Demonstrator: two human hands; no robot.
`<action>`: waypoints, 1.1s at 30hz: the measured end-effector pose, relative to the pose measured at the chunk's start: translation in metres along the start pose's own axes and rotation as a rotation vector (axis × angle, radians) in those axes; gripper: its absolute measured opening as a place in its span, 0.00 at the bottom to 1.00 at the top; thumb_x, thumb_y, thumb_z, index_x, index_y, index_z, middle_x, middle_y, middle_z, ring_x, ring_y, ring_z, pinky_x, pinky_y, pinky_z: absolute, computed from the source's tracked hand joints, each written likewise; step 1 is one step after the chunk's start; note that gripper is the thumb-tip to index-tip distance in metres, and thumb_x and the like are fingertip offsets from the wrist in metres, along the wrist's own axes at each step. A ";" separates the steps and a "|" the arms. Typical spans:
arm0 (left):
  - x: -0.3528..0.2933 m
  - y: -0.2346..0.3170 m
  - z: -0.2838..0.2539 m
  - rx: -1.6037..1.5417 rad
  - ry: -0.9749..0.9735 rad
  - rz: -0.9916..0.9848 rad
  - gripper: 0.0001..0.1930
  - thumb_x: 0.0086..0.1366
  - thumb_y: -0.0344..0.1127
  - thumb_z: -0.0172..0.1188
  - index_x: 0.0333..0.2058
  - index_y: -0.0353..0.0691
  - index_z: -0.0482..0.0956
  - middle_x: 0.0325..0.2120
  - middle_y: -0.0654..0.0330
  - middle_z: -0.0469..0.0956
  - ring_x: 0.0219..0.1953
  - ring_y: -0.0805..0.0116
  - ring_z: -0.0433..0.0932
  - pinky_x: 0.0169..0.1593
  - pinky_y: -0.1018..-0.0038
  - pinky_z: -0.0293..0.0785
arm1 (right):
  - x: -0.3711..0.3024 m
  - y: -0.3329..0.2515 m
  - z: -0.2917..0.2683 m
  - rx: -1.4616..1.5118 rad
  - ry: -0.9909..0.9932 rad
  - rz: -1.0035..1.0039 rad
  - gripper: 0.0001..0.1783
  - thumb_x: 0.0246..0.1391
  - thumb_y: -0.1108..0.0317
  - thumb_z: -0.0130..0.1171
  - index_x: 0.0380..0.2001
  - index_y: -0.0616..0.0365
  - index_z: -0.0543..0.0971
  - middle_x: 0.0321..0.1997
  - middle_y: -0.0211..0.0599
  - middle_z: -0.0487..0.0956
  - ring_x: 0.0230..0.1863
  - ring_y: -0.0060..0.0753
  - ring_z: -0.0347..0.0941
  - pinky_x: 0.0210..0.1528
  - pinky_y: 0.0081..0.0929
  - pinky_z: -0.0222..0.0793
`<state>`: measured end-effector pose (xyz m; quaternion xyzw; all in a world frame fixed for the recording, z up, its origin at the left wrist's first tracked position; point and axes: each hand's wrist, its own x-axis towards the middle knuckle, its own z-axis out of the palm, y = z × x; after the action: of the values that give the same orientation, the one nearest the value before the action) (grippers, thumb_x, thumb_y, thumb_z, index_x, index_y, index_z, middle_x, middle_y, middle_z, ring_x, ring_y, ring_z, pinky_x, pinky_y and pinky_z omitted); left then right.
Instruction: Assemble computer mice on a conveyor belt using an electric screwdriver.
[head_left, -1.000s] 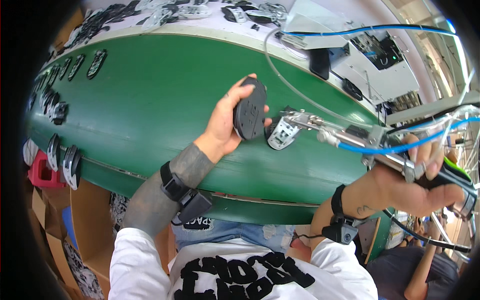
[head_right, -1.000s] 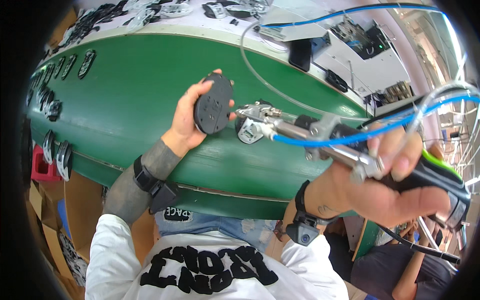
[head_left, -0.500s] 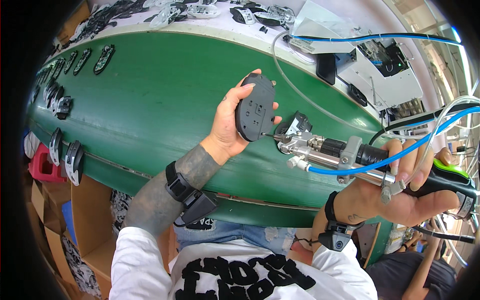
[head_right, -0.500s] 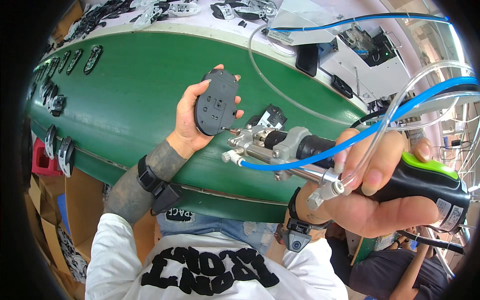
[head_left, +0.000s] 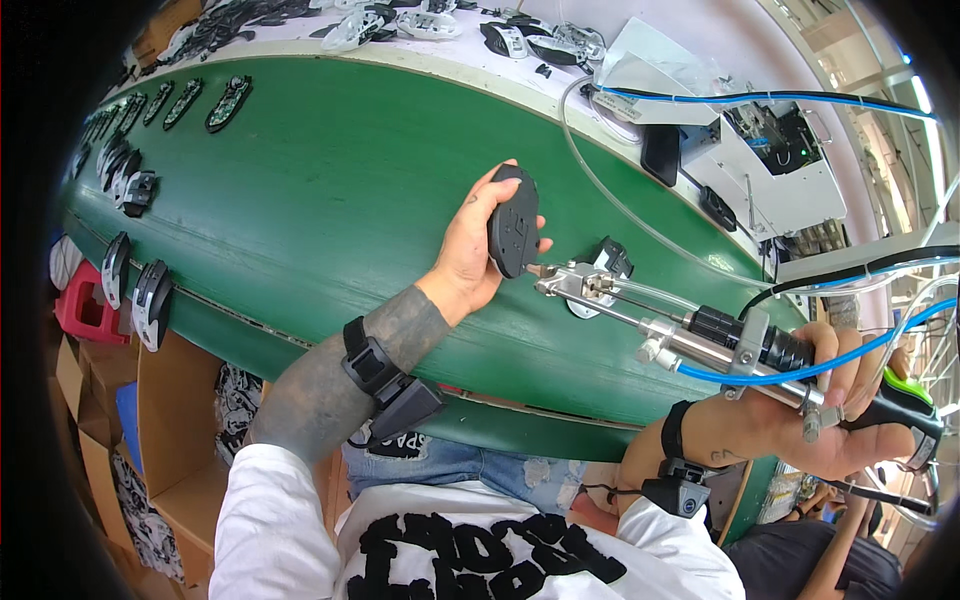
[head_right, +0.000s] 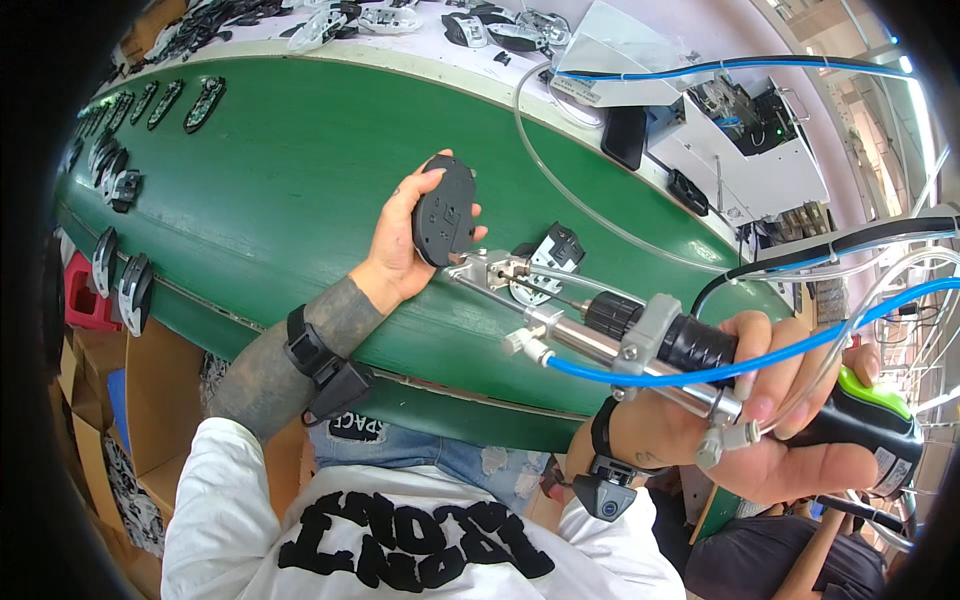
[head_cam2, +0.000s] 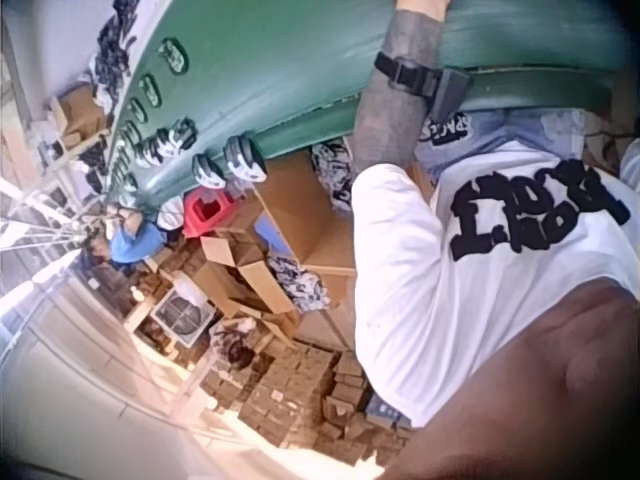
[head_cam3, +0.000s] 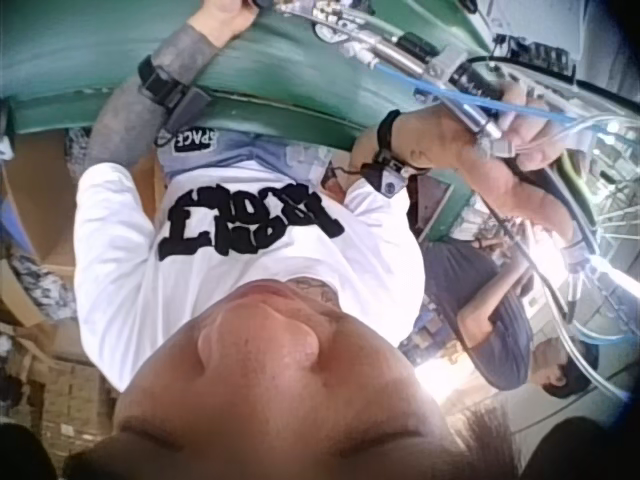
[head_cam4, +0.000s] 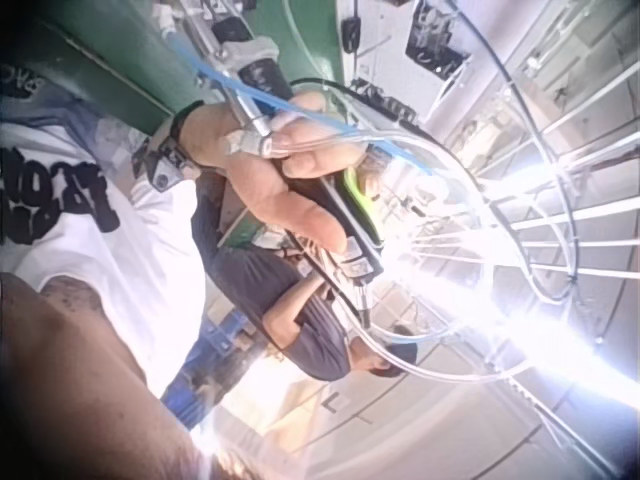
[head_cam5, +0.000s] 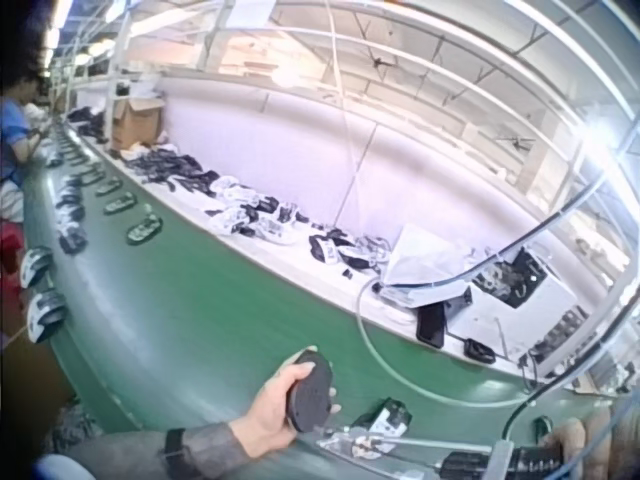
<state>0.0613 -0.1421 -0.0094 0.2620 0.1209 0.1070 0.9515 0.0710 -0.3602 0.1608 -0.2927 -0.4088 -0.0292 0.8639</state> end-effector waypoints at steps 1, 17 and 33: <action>-0.001 -0.003 0.002 -0.009 -0.029 -0.027 0.26 0.60 0.42 0.52 0.57 0.47 0.61 0.42 0.58 0.65 0.37 0.65 0.72 0.37 0.64 0.77 | -0.001 0.002 0.001 -0.004 0.004 -0.004 0.28 0.45 0.50 0.64 0.38 0.61 0.67 0.19 0.23 0.64 0.19 0.18 0.61 0.28 0.18 0.59; -0.012 -0.009 0.009 -0.089 -0.174 -0.080 0.26 0.60 0.41 0.51 0.57 0.45 0.60 0.45 0.55 0.66 0.38 0.63 0.73 0.39 0.63 0.78 | -0.005 0.029 0.008 0.006 -0.216 0.064 0.30 0.55 0.43 0.50 0.49 0.54 0.60 0.26 0.30 0.69 0.21 0.25 0.65 0.29 0.23 0.61; 0.003 -0.003 -0.014 1.427 -0.062 0.777 0.25 0.54 0.41 0.59 0.51 0.46 0.69 0.50 0.54 0.67 0.44 0.55 0.73 0.50 0.64 0.71 | 0.000 0.015 -0.003 -0.183 -0.068 0.108 0.31 0.57 0.39 0.43 0.48 0.58 0.64 0.21 0.25 0.65 0.18 0.18 0.60 0.26 0.19 0.59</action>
<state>0.0602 -0.1370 -0.0233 0.8316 0.0341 0.3195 0.4530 0.0774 -0.3493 0.1524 -0.3927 -0.4172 -0.0101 0.8195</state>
